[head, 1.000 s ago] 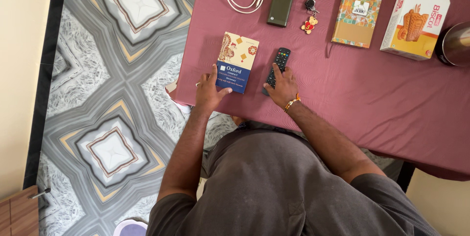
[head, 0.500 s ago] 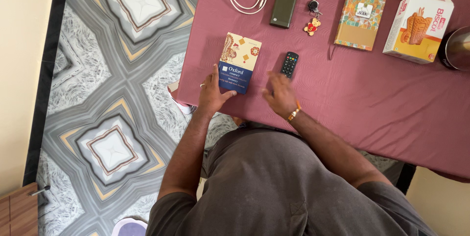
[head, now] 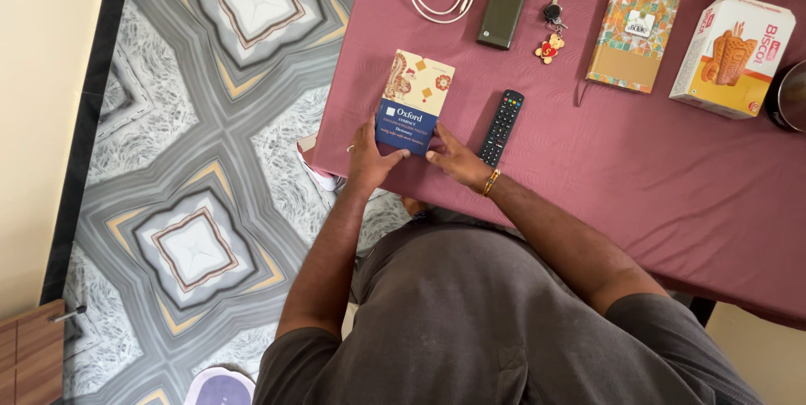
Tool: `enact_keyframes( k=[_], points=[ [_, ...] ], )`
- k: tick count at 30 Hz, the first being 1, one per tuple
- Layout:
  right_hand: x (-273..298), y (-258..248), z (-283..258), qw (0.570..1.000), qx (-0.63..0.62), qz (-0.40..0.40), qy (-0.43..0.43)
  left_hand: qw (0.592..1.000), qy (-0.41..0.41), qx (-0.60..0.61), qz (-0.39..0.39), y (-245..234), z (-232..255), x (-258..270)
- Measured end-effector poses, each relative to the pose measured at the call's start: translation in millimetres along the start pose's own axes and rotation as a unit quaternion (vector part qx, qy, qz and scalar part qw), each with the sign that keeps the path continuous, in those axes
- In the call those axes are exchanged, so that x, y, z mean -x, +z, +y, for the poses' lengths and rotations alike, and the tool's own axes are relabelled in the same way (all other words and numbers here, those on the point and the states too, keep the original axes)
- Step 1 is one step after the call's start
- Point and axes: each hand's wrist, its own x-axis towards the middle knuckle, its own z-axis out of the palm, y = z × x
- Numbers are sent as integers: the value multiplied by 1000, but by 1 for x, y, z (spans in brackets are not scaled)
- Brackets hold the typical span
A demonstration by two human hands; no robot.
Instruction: The person spreads a pink cloth over a wooden board and smooths it out. They then place a metal kettle, a biscuit box, a notebook, keys, a power bank with a cable, a dictionary, and two remote controls onto the cloth in a neat arrangement.
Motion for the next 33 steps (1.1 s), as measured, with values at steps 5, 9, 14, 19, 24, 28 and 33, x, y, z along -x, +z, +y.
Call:
enact_keyframes(
  k=[5,9,14,19,24,28,33],
  points=[
    [-1,1,-19,997,54,3,59,999,-36,26,-2,-8,6,1],
    [-7,-1,-2,998,53,2,42,999,-18,29,16,-5,7,2],
    [-15,-1,26,999,35,4,-11,1000,0,20,22,-4,5,6],
    [-13,0,31,988,139,28,-62,1000,3,-8,13,-2,17,17],
    [18,8,8,942,310,87,-98,993,68,-88,50,-5,46,27],
    [52,1,-8,913,377,130,-89,984,81,-155,26,-3,72,31],
    [76,-25,-1,911,368,167,-87,976,27,-214,20,4,84,15]
  ],
)
